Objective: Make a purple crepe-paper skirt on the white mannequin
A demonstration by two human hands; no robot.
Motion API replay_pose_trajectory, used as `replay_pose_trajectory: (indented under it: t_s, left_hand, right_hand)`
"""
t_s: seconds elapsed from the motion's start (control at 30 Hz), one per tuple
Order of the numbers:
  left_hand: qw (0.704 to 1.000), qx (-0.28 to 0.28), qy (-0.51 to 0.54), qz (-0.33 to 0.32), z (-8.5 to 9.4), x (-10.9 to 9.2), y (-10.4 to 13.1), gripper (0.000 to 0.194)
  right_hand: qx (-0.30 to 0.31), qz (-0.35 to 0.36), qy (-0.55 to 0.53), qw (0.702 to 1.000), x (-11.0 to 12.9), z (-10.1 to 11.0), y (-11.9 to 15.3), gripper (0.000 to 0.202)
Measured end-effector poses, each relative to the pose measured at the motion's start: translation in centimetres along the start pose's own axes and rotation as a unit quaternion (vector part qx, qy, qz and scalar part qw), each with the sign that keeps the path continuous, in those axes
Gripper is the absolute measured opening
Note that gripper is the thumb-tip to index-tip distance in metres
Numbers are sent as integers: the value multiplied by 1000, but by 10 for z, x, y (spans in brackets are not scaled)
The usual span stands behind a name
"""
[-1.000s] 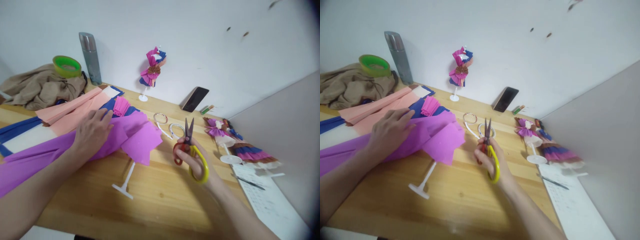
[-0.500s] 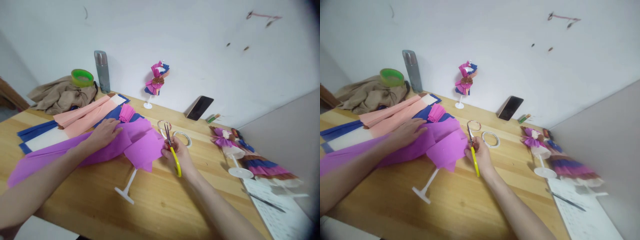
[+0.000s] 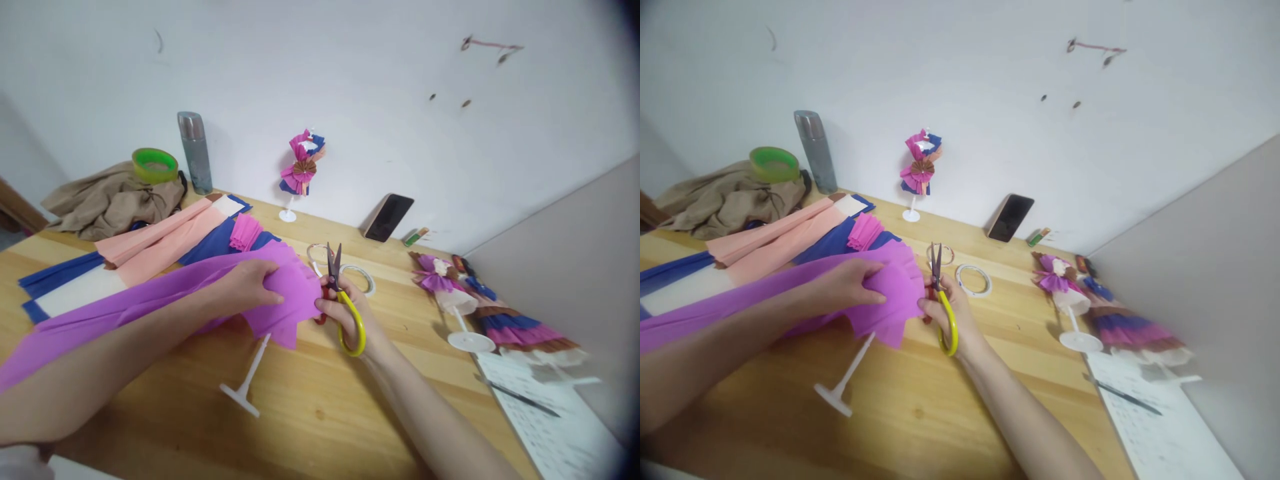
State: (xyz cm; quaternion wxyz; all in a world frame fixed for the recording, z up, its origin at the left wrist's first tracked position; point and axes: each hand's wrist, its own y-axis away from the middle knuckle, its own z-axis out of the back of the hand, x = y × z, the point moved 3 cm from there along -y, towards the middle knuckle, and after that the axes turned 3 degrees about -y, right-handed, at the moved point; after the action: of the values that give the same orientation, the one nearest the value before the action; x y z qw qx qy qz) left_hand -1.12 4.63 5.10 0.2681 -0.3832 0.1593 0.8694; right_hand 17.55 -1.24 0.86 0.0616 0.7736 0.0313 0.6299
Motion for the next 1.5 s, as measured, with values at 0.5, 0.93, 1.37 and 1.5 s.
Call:
replay_pose_trajectory:
  t_s: [0.5,0.93,1.37,1.5]
  left_hand:
    - [964,-59,-260,-13,103,-25,-53,8]
    - [949,-178,-251,-66,95,-21,-52,20]
    - [921,-198,-331,-57,102,-24,-41,17]
    - [920,-194,-334,-58,102,-22,-41,20]
  right_hand:
    - [131,142,305,932,40,64,-66,49]
    - [339,109,638,683,111,44,-93,58]
    - [390,143,688,594,106,12,-87,45]
    - [382,172,691,589,104,15,-86,45]
